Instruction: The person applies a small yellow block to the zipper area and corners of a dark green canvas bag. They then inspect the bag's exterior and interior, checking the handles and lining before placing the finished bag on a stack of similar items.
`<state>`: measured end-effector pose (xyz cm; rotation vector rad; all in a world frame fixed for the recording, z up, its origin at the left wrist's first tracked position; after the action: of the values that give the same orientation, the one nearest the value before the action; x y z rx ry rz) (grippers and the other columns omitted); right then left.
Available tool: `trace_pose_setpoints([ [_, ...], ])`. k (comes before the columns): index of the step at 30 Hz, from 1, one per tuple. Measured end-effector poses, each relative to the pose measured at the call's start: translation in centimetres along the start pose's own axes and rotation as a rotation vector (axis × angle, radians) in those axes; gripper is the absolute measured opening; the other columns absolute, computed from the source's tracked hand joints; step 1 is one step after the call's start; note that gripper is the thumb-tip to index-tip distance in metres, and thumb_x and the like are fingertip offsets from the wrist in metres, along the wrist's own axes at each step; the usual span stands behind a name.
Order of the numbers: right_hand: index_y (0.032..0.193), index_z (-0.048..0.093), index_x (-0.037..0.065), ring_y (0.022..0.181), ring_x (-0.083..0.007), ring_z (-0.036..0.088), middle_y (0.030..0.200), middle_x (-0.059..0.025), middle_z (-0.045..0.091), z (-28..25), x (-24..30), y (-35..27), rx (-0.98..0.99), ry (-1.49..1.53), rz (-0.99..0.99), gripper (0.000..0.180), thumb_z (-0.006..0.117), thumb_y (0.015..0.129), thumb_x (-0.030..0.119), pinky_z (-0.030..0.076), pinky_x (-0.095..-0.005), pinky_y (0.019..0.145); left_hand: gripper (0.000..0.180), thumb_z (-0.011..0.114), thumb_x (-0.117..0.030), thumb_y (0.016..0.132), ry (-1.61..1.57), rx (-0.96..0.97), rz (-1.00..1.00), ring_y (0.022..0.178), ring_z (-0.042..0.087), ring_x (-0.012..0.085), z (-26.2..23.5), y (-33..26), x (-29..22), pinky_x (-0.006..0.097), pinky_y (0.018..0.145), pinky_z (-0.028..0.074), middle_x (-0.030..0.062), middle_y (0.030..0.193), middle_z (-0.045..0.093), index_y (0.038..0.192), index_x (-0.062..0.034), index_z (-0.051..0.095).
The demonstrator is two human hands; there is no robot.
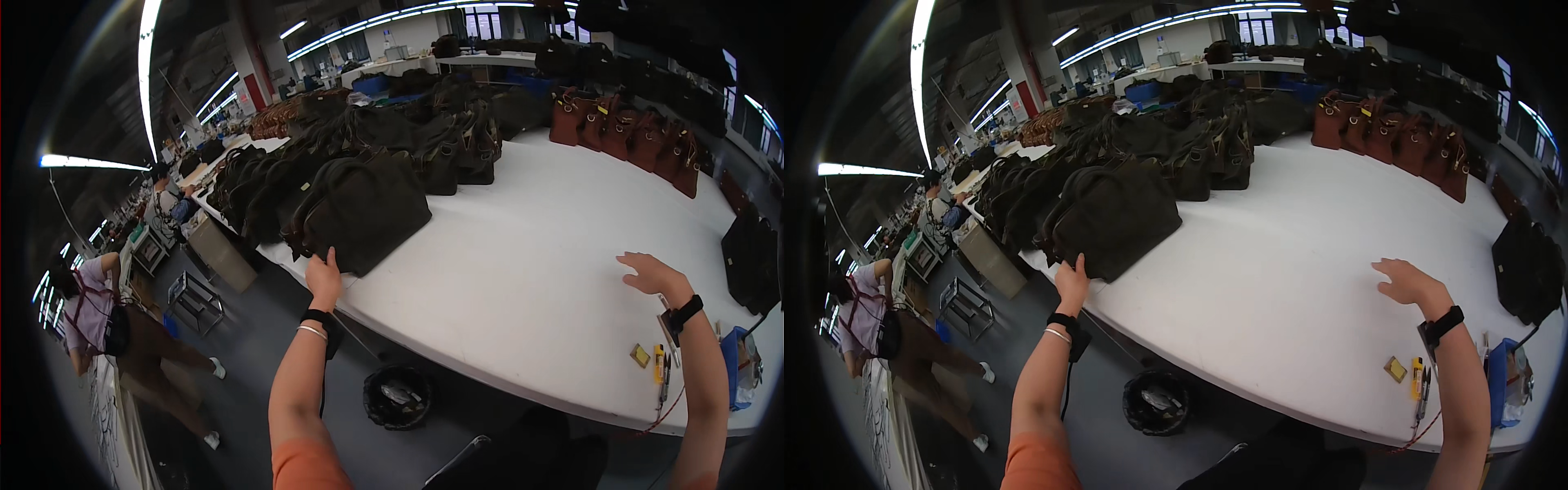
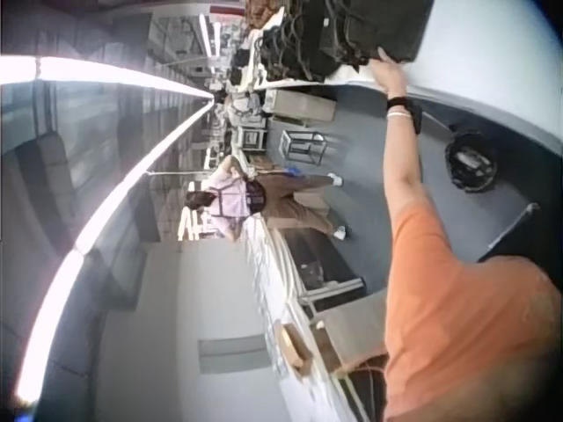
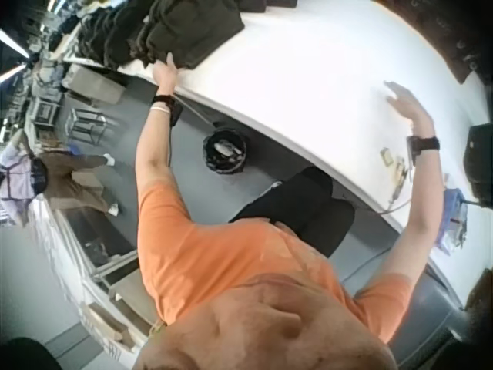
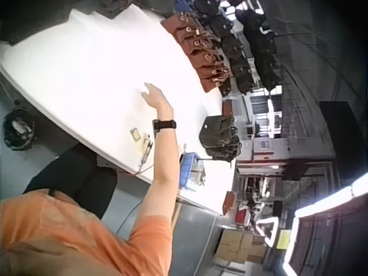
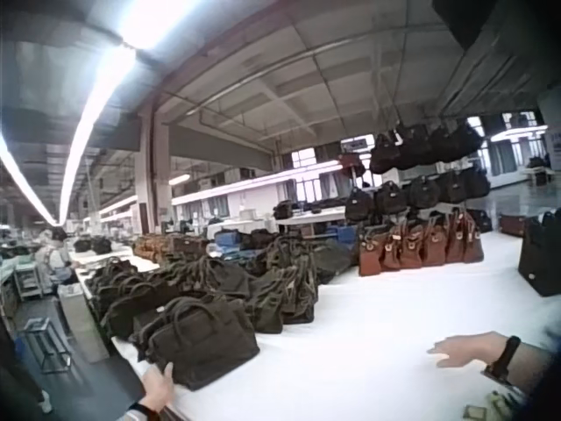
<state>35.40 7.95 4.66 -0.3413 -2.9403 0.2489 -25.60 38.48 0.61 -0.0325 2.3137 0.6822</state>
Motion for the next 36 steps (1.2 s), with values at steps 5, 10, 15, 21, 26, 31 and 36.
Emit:
trace_pose_setpoints([
  [5,0.144,0.049,0.008,0.140,-0.0361,0.040,0.150,-0.0209,0.045,-0.6,11.0,-6.0,-0.059,0.153,-0.187,0.051,0.059,0.097,0.026,0.033,-0.0410,0.116,0.042,0.057,-0.031,0.103,-0.733,0.340,-0.053,0.055,0.067,0.0180,2.7,-6.3,-8.3,0.028,0.052,0.054,0.0120,0.071,0.068,0.087,0.0077,0.061],
  [10,0.143,0.049,0.008,0.139,-0.0363,0.043,0.149,-0.0225,0.045,0.8,16.1,-10.2,-0.189,0.393,-0.284,0.053,0.063,0.095,0.025,0.037,-0.0403,0.113,0.044,0.058,-0.035,0.102,-1.003,0.669,-0.132,0.060,0.068,0.0174,2.7,-15.1,-18.1,0.027,0.056,0.056,0.0157,0.076,0.070,0.096,0.0084,0.063],
  [15,0.148,0.043,0.008,0.134,-0.0339,0.049,0.149,-0.0205,0.045,1.7,13.4,-13.3,-0.602,0.775,-0.013,0.058,0.062,0.094,0.020,0.049,-0.0384,0.102,0.041,0.059,-0.035,0.101,-1.150,1.160,-0.277,0.060,0.068,0.0152,2.4,-20.4,-20.9,0.026,0.055,0.056,0.0137,0.076,0.072,0.096,0.0045,0.065],
  [21,0.146,0.042,0.002,0.115,-0.0274,0.061,0.135,-0.0175,0.057,6.0,10.0,-15.5,-0.678,1.027,0.191,0.063,0.062,0.088,0.010,0.055,-0.0324,0.076,0.030,0.058,-0.031,0.102,-1.064,1.288,-0.621,0.050,0.054,0.0078,8.9,-19.7,-16.5,0.021,0.046,0.045,-0.0022,0.064,0.059,0.082,-0.0092,0.060],
  [26,0.136,0.052,-0.002,0.105,-0.0230,0.065,0.121,-0.0175,0.065,8.6,12.3,-15.5,-0.606,1.075,0.152,0.050,0.063,0.088,0.007,0.055,-0.0320,0.076,0.032,0.053,-0.025,0.104,-0.926,0.966,-0.226,0.085,0.064,0.0127,7.6,-14.0,-17.6,0.027,0.079,0.053,0.0067,0.098,0.068,0.123,-0.0017,0.061],
  [31,0.128,0.057,-0.007,0.095,-0.0289,0.066,0.109,-0.0210,0.066,9.7,14.7,-15.6,-0.733,0.953,0.146,0.043,0.064,0.088,0.006,0.055,-0.0344,0.075,0.034,0.055,-0.022,0.103,-0.755,0.521,0.253,0.100,0.063,0.0157,1.0,-15.6,-21.0,0.028,0.084,0.052,0.0125,0.117,0.064,0.129,-0.0010,0.060],
  [36,0.099,0.068,-0.005,0.090,-0.0328,0.064,0.094,-0.0168,0.068,9.1,17.8,-16.0,-0.870,0.659,0.076,0.025,0.073,0.086,0.016,0.052,-0.0389,0.075,0.025,0.068,-0.012,0.094,-0.474,0.093,0.824,0.101,0.061,0.0156,-5.6,-24.4,-27.6,0.028,0.083,0.050,0.0132,0.110,0.063,0.114,0.0018,0.062],
])
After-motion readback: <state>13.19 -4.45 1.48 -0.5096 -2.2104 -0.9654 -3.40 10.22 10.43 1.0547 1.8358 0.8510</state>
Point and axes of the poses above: each hand's wrist, its own y-axis towards the middle knuckle, its own z-axis out of the palm, x = y × z, the point moved 7 cm from there along y, towards the middle knuckle
